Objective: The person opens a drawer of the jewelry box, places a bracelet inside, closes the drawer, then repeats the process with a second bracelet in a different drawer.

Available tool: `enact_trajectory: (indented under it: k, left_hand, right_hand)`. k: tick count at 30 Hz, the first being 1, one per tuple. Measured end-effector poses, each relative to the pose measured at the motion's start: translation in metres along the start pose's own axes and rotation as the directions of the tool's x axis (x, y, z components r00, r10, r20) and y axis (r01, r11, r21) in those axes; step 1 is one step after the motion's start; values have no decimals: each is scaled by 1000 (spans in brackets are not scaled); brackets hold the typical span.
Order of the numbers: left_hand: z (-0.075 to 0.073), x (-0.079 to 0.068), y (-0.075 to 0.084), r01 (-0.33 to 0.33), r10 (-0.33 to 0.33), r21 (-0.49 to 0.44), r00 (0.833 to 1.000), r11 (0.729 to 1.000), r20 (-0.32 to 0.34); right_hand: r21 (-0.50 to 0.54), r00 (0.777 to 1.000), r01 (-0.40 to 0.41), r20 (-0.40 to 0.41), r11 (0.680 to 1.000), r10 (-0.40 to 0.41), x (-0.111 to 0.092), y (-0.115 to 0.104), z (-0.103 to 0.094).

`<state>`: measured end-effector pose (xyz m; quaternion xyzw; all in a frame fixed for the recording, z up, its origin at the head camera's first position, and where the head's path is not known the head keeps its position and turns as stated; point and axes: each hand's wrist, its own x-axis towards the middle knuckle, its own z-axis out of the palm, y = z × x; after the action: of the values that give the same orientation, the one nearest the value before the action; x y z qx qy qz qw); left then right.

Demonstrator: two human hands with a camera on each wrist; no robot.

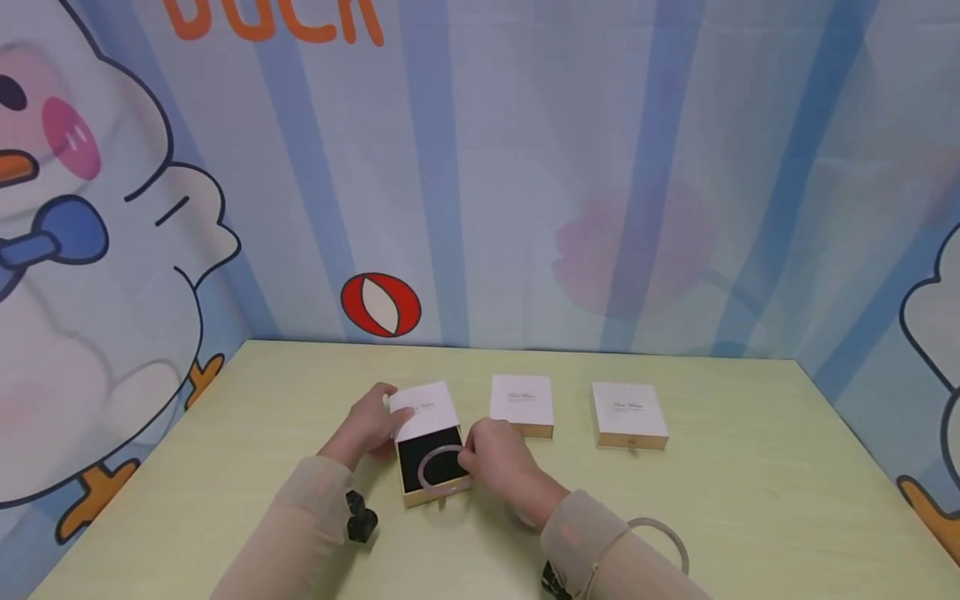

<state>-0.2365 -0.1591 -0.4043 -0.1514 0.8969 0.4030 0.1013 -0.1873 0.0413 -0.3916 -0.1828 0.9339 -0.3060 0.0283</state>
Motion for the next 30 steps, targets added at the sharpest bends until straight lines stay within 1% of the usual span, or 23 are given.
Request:
enact_trajectory:
  k: [8,16,24,30]
  left_hand:
    - [0,1,-1,12,-12,0,1000,1000,-2]
    - [0,3,-1,20,-20,-2,1000,1000,0]
    - [-1,0,2,25,-25,-5,1000,1000,-1]
    - [-1,1,0,22,-22,-17,1000,1000,-3]
  right_hand:
    - [7,1000,-17,-4,1000,17,4,1,1]
    - [8,1000,-6,-20,1000,6,6,0,2]
    - [14,1000,-25,-14,1000,26,7,-2,2]
    - [15,999,-33,-16,999,33,9,-3,2]
